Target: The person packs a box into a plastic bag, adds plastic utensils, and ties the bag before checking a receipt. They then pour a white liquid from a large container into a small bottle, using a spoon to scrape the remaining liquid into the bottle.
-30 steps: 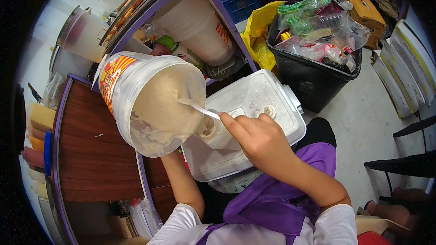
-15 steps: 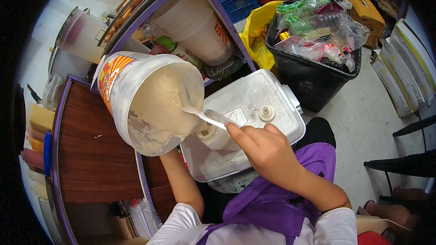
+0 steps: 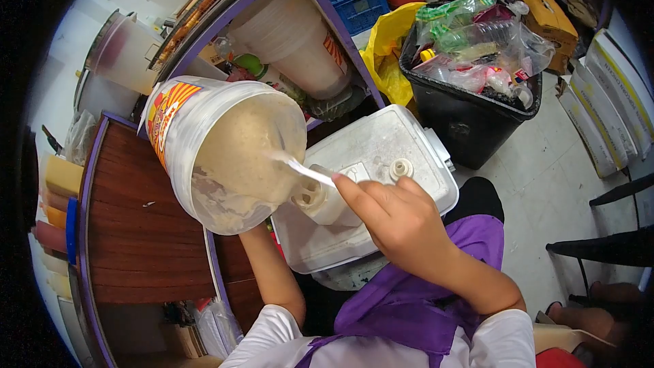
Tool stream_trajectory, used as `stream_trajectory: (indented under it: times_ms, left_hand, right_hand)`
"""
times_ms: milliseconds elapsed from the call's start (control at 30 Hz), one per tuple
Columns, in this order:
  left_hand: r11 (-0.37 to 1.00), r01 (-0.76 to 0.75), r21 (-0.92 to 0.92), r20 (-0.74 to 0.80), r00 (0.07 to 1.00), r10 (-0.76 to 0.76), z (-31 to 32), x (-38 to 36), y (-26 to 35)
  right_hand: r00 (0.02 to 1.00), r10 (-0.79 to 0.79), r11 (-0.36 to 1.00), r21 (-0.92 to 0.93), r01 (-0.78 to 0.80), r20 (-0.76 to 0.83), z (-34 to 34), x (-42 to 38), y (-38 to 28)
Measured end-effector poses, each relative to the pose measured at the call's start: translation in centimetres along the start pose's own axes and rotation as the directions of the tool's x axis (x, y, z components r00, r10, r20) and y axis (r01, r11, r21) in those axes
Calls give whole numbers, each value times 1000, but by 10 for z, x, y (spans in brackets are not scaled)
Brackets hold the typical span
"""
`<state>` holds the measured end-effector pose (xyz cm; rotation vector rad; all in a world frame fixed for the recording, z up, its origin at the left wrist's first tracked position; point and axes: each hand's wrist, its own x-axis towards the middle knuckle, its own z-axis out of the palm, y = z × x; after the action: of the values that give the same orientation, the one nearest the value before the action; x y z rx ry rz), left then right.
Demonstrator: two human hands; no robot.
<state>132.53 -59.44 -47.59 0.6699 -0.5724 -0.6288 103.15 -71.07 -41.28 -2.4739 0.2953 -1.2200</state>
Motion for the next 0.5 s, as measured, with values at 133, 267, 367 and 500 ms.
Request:
stream_trajectory:
  times_ms: [133,267,367,500]
  left_hand:
    - [1000,2,4,-3,1000,-2,3,-1,0]
    - [1000,4,5,-6,1000,-4,8,0,1]
    - [987,48,-154,-41,998,-55,16,-1,4]
    - [879,113,-462,-84,982,-170,34,-6,12]
  right_hand:
    - [999,-3,999,-32,2,-37,6,17,5]
    - [1000,6,999,-35,-7,-31,12,25,6]
    - [999,-18,998,-58,15,-49,20,25,9]
    - [1000,-9,999,-51,8,-20,23,21,11]
